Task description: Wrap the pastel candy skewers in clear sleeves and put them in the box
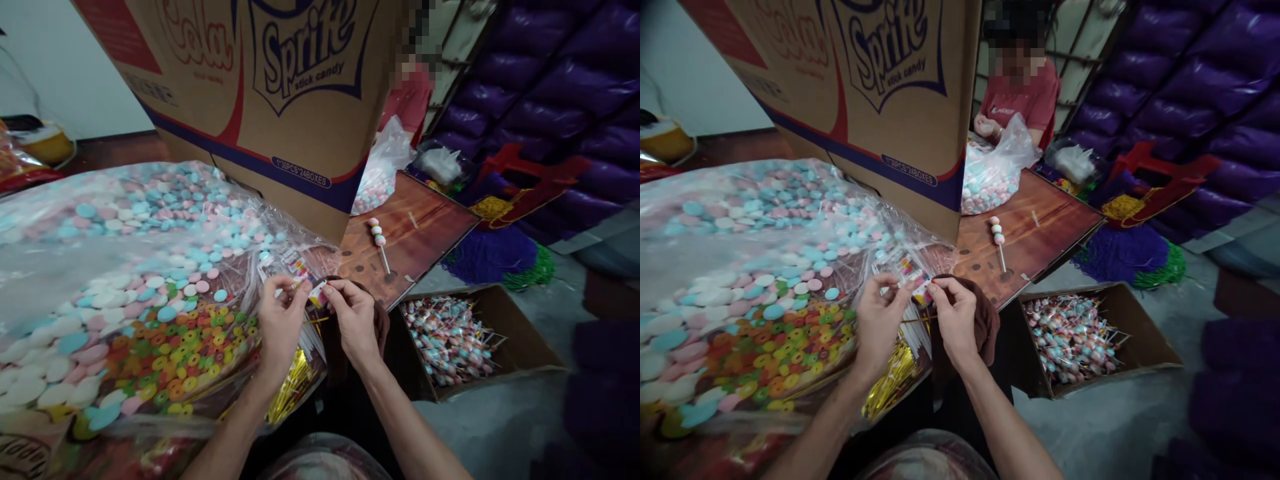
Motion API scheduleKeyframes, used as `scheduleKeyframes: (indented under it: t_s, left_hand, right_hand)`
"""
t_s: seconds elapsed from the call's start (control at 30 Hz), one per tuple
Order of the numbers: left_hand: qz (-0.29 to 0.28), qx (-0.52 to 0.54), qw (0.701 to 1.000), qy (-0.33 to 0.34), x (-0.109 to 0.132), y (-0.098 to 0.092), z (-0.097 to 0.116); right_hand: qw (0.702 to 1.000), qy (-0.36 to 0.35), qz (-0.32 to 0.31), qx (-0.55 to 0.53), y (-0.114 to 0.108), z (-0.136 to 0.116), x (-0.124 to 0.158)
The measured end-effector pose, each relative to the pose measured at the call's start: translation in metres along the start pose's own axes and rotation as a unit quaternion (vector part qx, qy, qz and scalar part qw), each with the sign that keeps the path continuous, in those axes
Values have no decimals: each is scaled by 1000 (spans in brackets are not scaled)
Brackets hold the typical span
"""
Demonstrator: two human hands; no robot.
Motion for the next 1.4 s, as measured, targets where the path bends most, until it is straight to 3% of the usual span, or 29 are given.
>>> scheduleKeyframes:
  t_s: [0.1, 0.17, 0.2, 0.37, 0.57, 0.93, 1.03, 1.17, 1.4]
  left_hand:
    - [-23, 157, 966, -203, 7, 4, -16]
    - [-57, 218, 931, -287, 10, 9, -20]
    - [-57, 227, 927, -292, 9, 10, -19]
    - [-3, 168, 966, -197, 8, 8, -17]
    - [11, 195, 959, -208, 13, 8, -19]
    - [94, 246, 936, -232, 5, -10, -18]
    - [74, 220, 949, -211, 3, -12, -16]
    - [40, 220, 944, -242, -2, -12, -20]
    - [66, 250, 936, -240, 3, -6, -22]
  right_hand:
    - [1000, 13, -10, -11, 0, -1, 2]
    - [999, 18, -25, -13, 0, -4, 4]
    - [999, 13, -30, -9, 1, -5, 5]
    - [999, -20, -20, 38, 2, -7, 6]
    - [997, -15, -5, 76, 2, 1, 2]
    - [986, -62, -97, 117, 7, -6, 1]
    - [985, -70, -96, 121, 5, -8, -1]
    - [981, -77, -110, 137, -2, -11, -4]
    - [986, -54, -81, 133, -11, -9, -10]
Point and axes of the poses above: each hand's wrist, its own x-axis away from the middle knuckle, its own y-axis out of the palm, z = x × y, the point moved 5 cm from there along -x, towards the middle knuckle, and after that the axes turned 6 degrees about z, right-handed, at the moved point
